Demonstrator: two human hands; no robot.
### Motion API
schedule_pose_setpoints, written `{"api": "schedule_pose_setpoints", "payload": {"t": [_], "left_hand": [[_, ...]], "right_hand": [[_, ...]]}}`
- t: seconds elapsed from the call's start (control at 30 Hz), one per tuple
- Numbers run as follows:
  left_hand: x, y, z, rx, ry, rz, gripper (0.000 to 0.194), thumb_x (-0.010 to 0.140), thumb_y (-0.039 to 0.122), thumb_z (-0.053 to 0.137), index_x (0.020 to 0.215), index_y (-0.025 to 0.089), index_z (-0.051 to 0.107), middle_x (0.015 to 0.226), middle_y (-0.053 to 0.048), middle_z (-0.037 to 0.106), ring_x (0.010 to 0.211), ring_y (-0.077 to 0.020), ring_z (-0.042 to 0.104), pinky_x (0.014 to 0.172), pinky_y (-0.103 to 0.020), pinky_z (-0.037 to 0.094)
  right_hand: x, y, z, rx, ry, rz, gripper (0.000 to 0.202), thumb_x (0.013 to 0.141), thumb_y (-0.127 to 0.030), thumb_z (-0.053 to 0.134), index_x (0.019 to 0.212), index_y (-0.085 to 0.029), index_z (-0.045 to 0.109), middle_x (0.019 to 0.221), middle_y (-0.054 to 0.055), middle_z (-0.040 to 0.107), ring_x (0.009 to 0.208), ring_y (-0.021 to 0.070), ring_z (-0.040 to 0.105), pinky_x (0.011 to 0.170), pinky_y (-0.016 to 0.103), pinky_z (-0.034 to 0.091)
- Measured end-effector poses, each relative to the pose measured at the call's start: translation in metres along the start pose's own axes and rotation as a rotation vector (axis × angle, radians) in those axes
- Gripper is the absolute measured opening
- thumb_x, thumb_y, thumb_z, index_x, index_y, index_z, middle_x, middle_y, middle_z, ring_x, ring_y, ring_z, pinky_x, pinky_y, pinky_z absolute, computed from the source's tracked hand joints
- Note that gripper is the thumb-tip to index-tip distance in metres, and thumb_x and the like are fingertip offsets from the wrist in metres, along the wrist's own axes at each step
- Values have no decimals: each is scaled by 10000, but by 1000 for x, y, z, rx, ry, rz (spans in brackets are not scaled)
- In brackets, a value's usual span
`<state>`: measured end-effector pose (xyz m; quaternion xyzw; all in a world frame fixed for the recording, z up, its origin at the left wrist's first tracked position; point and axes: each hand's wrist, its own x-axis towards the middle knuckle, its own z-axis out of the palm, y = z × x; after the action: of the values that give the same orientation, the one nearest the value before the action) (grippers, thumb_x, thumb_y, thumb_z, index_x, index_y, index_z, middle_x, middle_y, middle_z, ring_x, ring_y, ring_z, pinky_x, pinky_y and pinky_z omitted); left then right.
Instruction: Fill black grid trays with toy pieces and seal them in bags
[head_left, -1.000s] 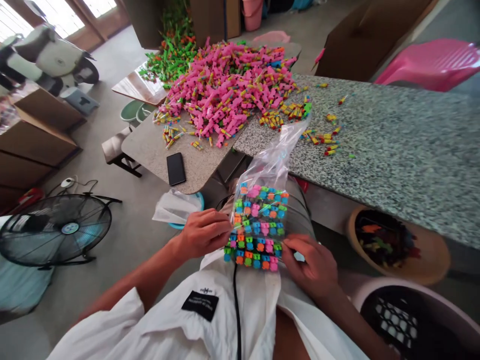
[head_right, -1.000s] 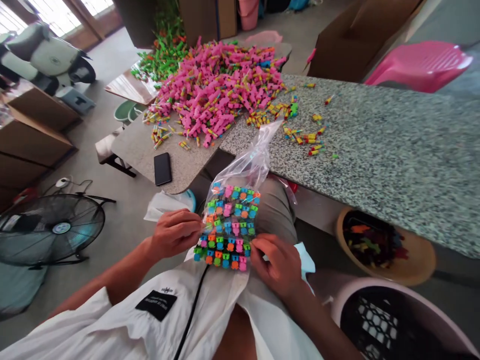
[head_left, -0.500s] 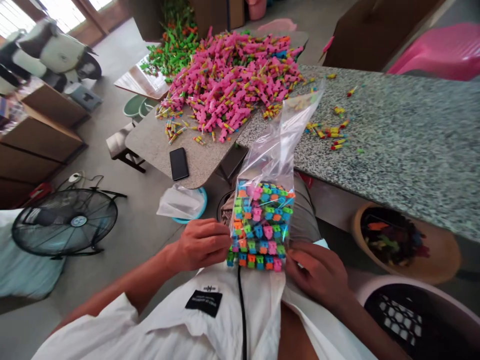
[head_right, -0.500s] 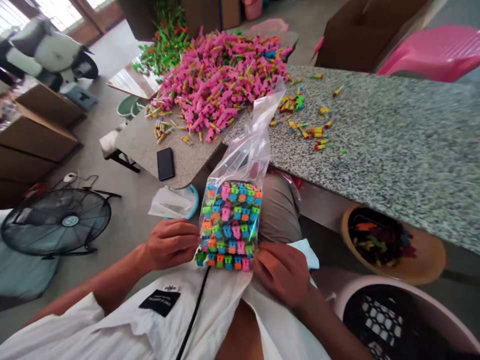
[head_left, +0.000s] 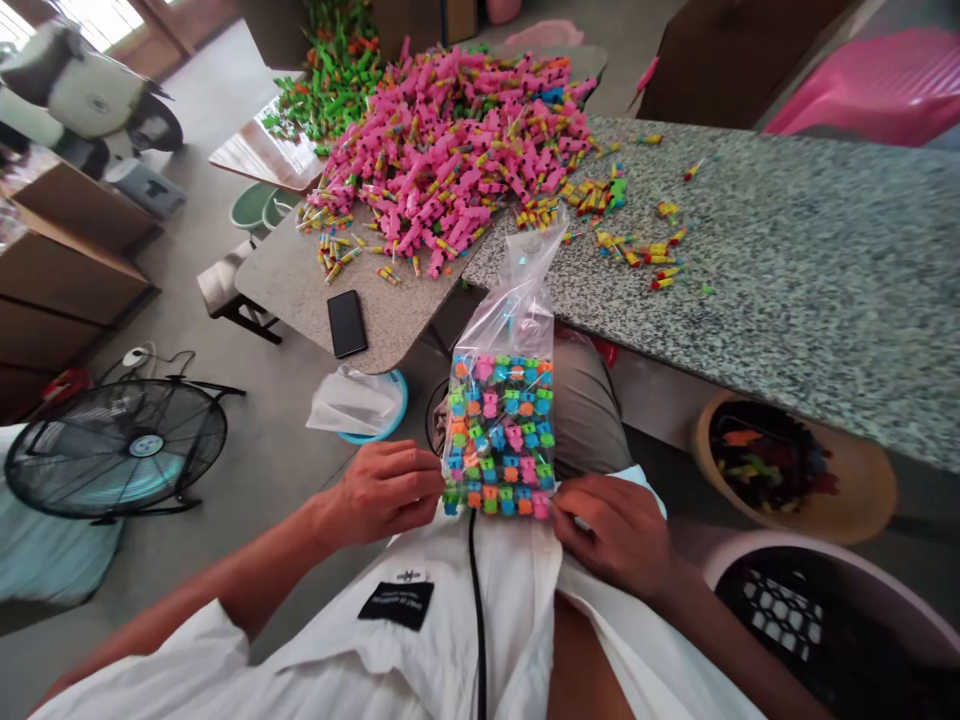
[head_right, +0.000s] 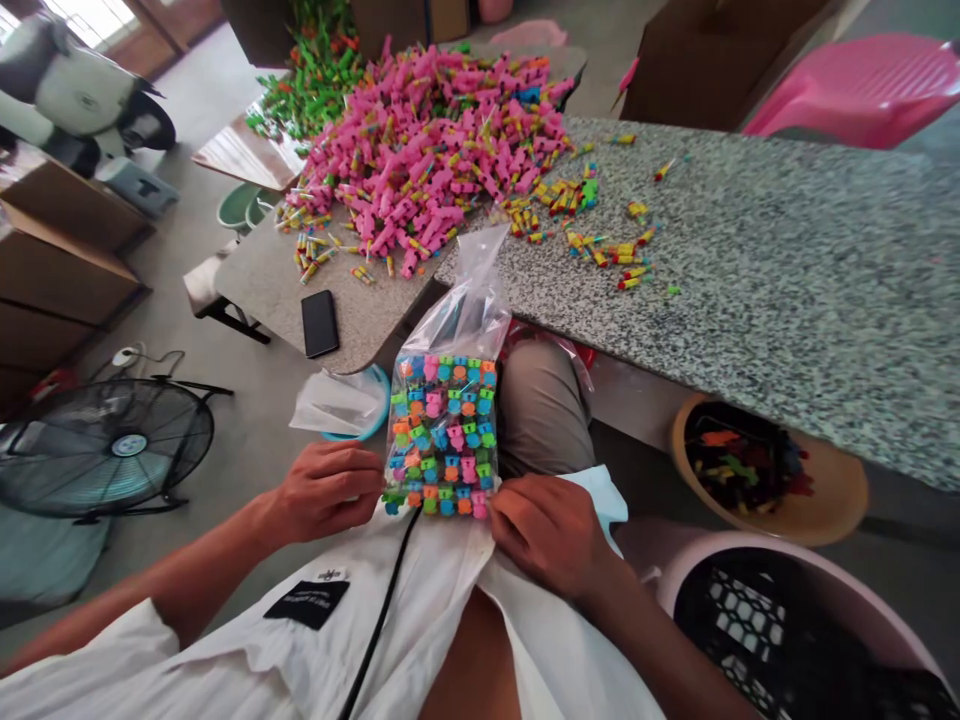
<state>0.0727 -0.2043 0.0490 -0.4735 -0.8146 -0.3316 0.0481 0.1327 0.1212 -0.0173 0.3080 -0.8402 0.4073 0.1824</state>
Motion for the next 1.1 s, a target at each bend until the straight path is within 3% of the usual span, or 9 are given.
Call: {"api": "schedule_pose_setpoints", "payload": {"t": [0.27,0.73,0.87,1.1], "left_hand": [[1,15,6,81,101,-8,227,833,54,686,1005,194,637,812,-47,723,624,-126,627,610,-250,537],[-24,32,21,-14,108,-62,156,909,101,673,1022,200,630,787,-50,711,619,-125,627,610,-242,520],[-17,34,16,26,109,-21,137,896,107,659,983,206,620,758,-31,699,589,-116,621,599,-230,513],[18,28,-2,99,336,-163,199,803,62,693,934,202,640,809,-21,687,678,-118,642,645,-221,528]], "right_hand": [[4,0,-3,43,-20,-43,198,915,-102,730,1067,-185,632,909,42,729,768,159,655,738,302,516],[6,-5,-12,78,-102,-65,152,927,-99,686,1021,-195,614,862,23,706,726,146,634,694,286,498],[8,-7,-12,126,-65,-25,151,933,-99,677,1021,-201,609,872,19,715,751,133,663,722,260,515],[55,-2,-19,94,105,34,130,933,-131,657,995,-235,612,832,-15,722,698,122,683,663,247,526]]}}
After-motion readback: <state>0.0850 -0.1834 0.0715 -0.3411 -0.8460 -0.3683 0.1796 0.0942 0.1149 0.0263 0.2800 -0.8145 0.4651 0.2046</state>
